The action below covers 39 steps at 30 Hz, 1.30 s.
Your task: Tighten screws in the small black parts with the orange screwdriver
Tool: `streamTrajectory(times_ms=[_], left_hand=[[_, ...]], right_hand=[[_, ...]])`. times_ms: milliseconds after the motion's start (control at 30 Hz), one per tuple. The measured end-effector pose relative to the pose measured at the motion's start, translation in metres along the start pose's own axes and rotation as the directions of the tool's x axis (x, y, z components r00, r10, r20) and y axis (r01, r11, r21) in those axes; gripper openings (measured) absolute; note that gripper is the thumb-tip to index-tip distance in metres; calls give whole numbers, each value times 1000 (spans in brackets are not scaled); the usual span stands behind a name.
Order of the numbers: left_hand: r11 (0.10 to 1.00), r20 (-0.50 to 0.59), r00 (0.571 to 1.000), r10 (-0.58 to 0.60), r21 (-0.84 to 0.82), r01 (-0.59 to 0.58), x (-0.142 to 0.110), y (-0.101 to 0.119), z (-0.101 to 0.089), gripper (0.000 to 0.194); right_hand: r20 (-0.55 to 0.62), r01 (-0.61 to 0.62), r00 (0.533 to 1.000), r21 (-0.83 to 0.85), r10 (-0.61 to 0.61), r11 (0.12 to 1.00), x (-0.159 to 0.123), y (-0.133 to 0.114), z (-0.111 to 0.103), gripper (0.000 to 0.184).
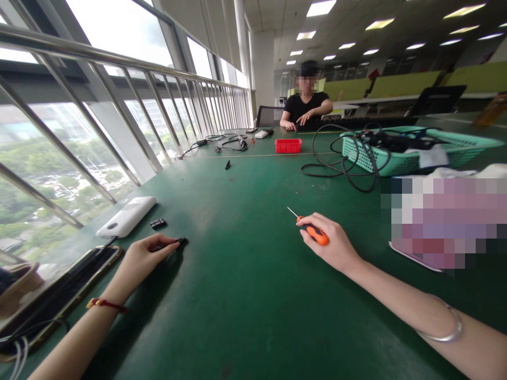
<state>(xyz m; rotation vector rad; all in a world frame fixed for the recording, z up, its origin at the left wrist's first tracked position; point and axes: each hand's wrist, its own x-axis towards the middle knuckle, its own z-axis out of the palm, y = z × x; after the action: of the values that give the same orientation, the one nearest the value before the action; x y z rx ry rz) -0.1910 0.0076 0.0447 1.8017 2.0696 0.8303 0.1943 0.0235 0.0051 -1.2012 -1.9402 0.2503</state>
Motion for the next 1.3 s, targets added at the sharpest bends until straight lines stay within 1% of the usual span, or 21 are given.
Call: streamTrajectory(times_ms=[100,167,200,233,267,333,433,500,533,567,600,633,700,833,900,967,1100,1233,1300], left_hand=[[999,124,992,-2,-36,6,9,-1,3,39],[998,175,984,36,-52,-27,15,8,11,39],[996,196,978,75,-71,-62,17,17,19,37],[992,246,963,108,-93,-87,18,28,29,36],[982,284,944,167,-130,-135,18,41,40,33],[951,309,905,291,-200,-238,16,73,69,24],[899,286,859,424,-249,-361,5,121,114,10],[866,253,833,492,-242,-438,-3,143,135,5],[848,222,822,525,-216,-483,-7,149,141,4],[829,197,806,558,-185,-528,-10,152,144,5],[811,185,790,584,-161,-562,-12,153,145,6],[802,176,783,597,-146,-579,-14,151,144,6],[809,177,790,588,-152,-568,-14,146,140,4],[843,189,828,529,-227,-487,-10,137,137,3],[845,187,835,517,-264,-464,-8,137,139,2],[844,188,840,510,-297,-446,-7,137,140,1],[840,203,839,504,-341,-422,-6,136,140,1],[836,204,835,511,-342,-428,-6,136,139,2],[835,200,833,516,-335,-437,-6,136,140,1]], right_hand=[[-4,1,1000,-1,-1,1000,0,-1,0,12],[-6,-10,1000,7,10,1000,1,-2,1,12],[-8,-17,1000,13,17,1000,1,-2,1,13],[-10,-22,1000,19,22,1000,1,-2,0,13],[-15,-22,1000,25,23,999,1,-3,0,13],[-37,-13,999,33,14,999,2,-4,-1,14],[-110,-10,994,90,20,996,0,-9,-4,11],[-176,-47,981,167,77,985,-4,-14,-5,8],[-206,-73,972,200,115,977,-7,-18,-5,8],[-238,-92,960,228,147,969,-10,-21,-5,8],[-281,-81,948,250,152,965,-12,-25,-4,10],[-322,-49,937,257,133,965,-15,-28,-4,14],[-358,49,933,219,33,974,-19,-34,-3,18],[-297,230,936,112,-188,967,-22,-40,-6,24],[-284,305,918,63,-276,950,-23,-42,-8,25],[-286,367,892,6,-350,930,-23,-43,-10,22],[-262,440,862,-43,-435,897,-22,-46,-11,15],[-248,464,852,-48,-461,885,-20,-48,-11,14],[-259,466,849,-43,-460,884,-20,-48,-10,13]])
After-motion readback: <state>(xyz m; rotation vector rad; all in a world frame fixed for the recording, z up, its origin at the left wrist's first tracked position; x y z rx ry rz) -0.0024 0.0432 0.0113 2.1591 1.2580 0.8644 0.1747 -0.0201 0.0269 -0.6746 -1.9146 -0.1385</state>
